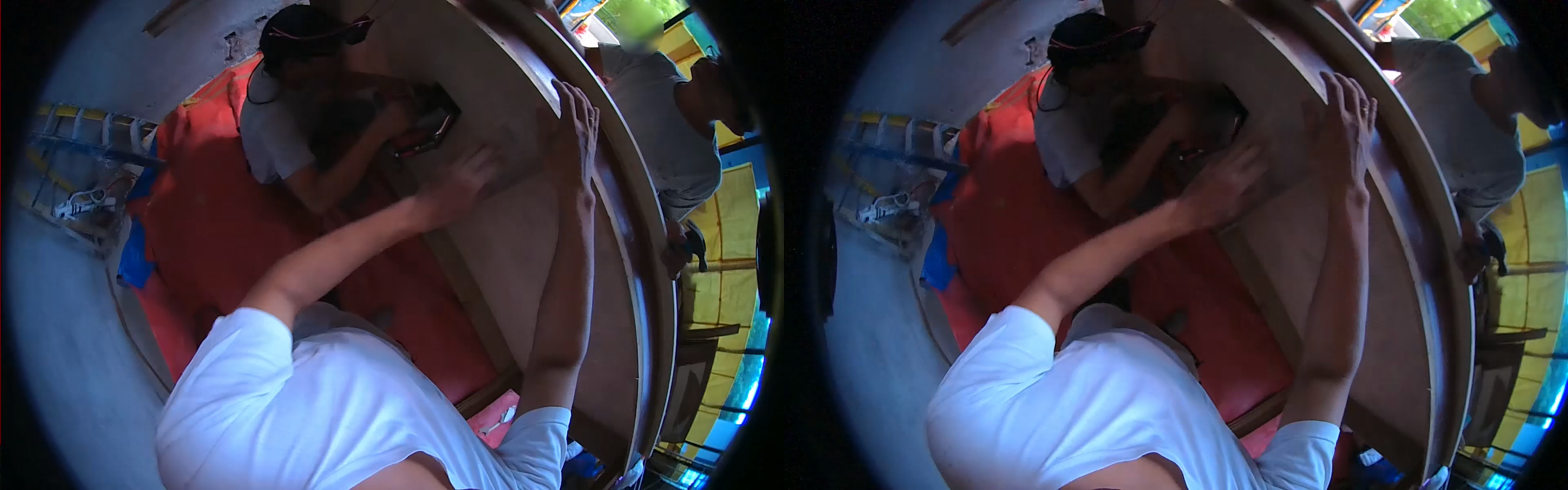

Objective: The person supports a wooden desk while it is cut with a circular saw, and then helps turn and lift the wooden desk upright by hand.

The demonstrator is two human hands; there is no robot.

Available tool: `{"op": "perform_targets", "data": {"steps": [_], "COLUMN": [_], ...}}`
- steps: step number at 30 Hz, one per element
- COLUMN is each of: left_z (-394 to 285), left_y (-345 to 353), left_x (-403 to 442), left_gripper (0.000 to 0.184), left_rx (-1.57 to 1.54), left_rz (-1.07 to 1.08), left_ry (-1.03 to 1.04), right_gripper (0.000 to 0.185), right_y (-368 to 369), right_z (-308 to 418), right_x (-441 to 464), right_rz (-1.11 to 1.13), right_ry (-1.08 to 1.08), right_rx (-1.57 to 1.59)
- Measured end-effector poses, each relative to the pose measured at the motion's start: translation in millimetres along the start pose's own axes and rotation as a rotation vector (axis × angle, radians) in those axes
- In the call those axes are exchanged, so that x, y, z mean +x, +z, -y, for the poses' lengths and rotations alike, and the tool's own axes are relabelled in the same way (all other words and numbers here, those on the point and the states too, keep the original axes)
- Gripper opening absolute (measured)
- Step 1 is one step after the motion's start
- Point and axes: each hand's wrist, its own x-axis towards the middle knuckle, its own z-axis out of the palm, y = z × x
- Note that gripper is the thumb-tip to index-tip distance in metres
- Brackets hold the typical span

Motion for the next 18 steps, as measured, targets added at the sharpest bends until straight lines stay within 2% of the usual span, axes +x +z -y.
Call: {"op": "perform_targets", "data": {"steps": [1,2,3,4,5,7,9,13,14,15,17,18], "left_z": [24.0,24.1,40.2,63.8,57.1,101.6,122.0,166.4,178.8,183.9,187.6,187.5], "left_y": [4.7,-7.1,-8.5,-1.2,-37.9,-33.5,-54.3,-41.4,-25.2,-29.8,-47.3,-53.9], "left_x": [-38.8,-76.5,-116.8,-165.8,-177.8,-262.5,-295.6,-308.7,-294.6,-258.9,-176.4,-141.5], "left_gripper": [0.046,0.046,0.046,0.045,0.045,0.042,0.04,0.036,0.035,0.034,0.031,0.029], "left_rx": [-0.02,-0.138,-0.204,-0.215,-0.185,-0.241,-0.245,-0.247,-0.236,-0.386,-0.355,-0.175], "left_rz": [0.154,0.149,0.274,0.411,0.621,0.687,0.719,0.685,0.65,0.615,0.449,0.317], "left_ry": [0.025,-0.062,-0.138,-0.282,-0.542,-0.669,-0.742,-0.732,-0.75,-0.755,-0.598,-0.436], "right_gripper": [0.039,0.039,0.039,0.039,0.039,0.042,0.043,0.04,0.039,0.039,0.037,0.037], "right_y": [9.9,17.2,20.8,22.3,26.5,34.3,38.1,44.5,45.3,45.2,46.0,45.7], "right_z": [-6.5,-10.7,-11.2,-7.5,-2.6,2.9,1.0,1.6,-0.2,-1.3,-1.4,-0.7], "right_x": [1.2,-2.3,-5.7,-8.3,-6.9,-0.5,-1.1,-2.3,-3.8,-5.0,-2.6,-3.2], "right_rz": [0.023,0.054,0.081,0.106,0.131,0.156,0.177,0.163,0.168,0.171,0.167,0.17], "right_ry": [0.025,0.052,0.042,0.019,-0.013,0.052,0.082,0.071,0.076,0.079,0.077,0.082], "right_rx": [-0.066,-0.116,-0.251,-0.382,-0.507,-0.534,-0.583,-0.648,-0.663,-0.679,-0.655,-0.664]}}
